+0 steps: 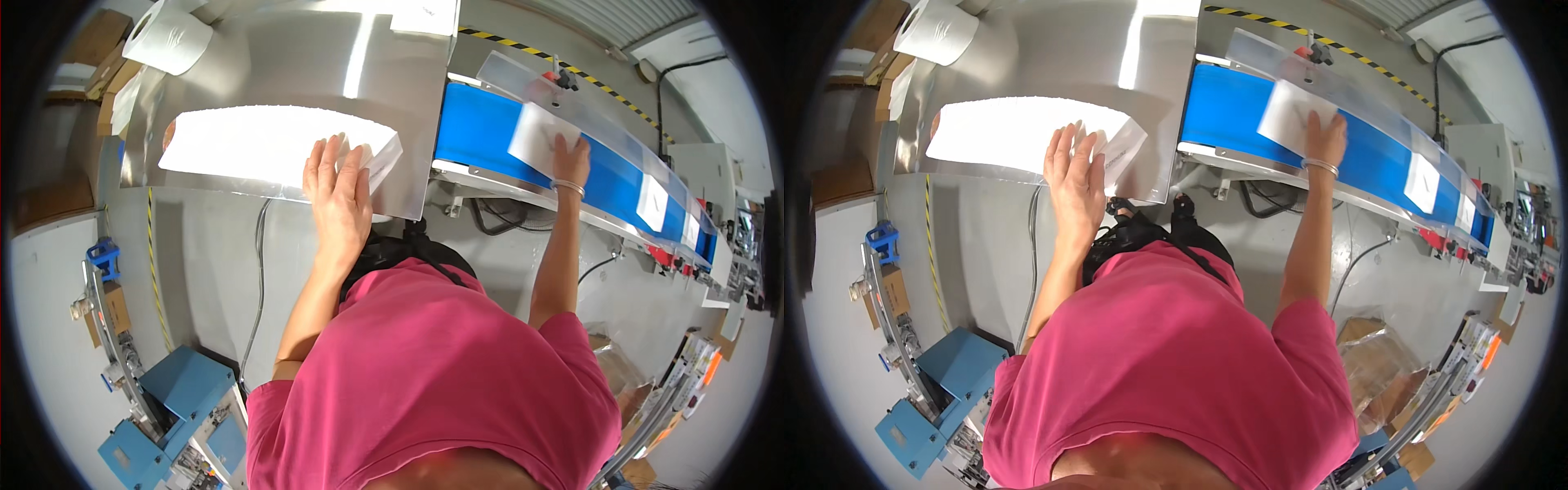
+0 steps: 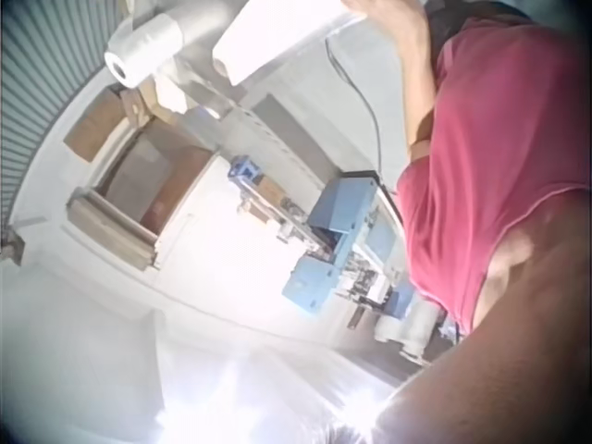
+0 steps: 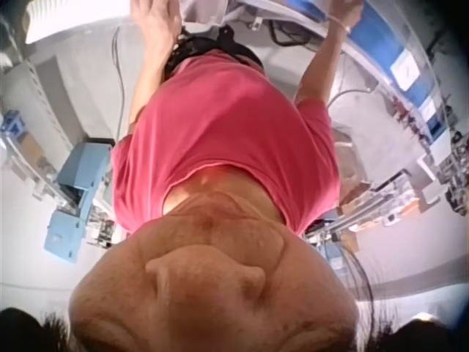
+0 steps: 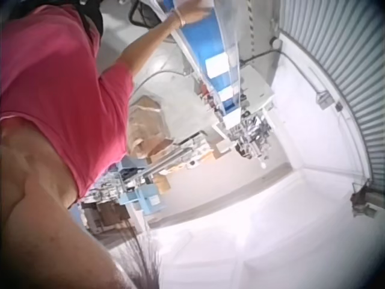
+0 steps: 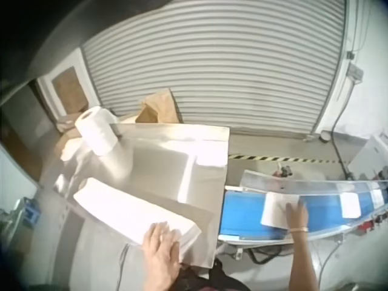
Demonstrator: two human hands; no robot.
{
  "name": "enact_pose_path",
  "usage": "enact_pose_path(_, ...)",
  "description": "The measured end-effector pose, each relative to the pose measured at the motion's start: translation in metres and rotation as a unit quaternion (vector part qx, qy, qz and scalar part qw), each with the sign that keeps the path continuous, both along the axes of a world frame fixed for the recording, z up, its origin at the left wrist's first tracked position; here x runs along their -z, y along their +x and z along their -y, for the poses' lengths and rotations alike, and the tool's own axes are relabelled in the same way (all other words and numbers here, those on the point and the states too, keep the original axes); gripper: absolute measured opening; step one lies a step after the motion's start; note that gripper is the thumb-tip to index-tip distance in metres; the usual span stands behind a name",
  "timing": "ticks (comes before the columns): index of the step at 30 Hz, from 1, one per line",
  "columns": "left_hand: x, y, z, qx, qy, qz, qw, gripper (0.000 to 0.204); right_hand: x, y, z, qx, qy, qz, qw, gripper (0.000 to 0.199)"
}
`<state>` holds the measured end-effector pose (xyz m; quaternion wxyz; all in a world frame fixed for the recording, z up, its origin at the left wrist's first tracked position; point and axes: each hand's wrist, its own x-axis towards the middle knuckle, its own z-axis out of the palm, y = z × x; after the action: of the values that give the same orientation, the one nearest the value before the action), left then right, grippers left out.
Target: Manually collect paper napkins from a conveyor belt, stack them, and place them into a packaging machine.
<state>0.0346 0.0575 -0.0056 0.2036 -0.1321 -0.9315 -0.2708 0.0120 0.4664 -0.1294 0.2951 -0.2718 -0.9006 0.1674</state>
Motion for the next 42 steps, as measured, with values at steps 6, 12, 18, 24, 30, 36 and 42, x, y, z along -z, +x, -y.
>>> enact_pose_path(6,0.0,0.001,0.003,0.009,-0.004,0.007,1.0,0.029,-0.099,-0.006,0.116,-0.392,-0.203,0.051,0.896,0.05)
enact_pose_path(12,-0.009,0.0,0.001,0.034,-0.015,0.024,0.999,0.024,-0.112,-0.046,0.205,-0.593,-0.329,0.194,0.709,0.045)
enact_pose_path(18,-0.004,-0.003,0.004,-0.016,-0.01,0.015,1.0,0.04,-0.078,-0.037,0.178,-0.555,-0.399,0.196,0.703,0.033)
enact_pose_path(24,0.0,-0.01,0.006,-0.021,-0.032,-0.009,0.999,0.033,-0.023,-0.022,0.095,-0.228,-0.46,-0.053,0.856,0.042)
enact_pose_path(30,0.004,-0.011,0.006,-0.006,-0.013,-0.007,1.0,0.031,-0.002,0.001,-0.022,0.044,-0.053,-0.02,0.997,0.068)
enact_pose_path(36,0.0,-0.007,0.006,0.003,-0.012,0.005,1.0,0.031,-0.066,-0.013,0.071,-0.197,0.01,0.013,0.98,0.051)
enact_pose_path(42,-0.006,-0.006,0.007,0.023,-0.04,0.026,0.999,0.031,-0.105,-0.046,0.213,-0.618,-0.284,0.149,0.718,0.047)
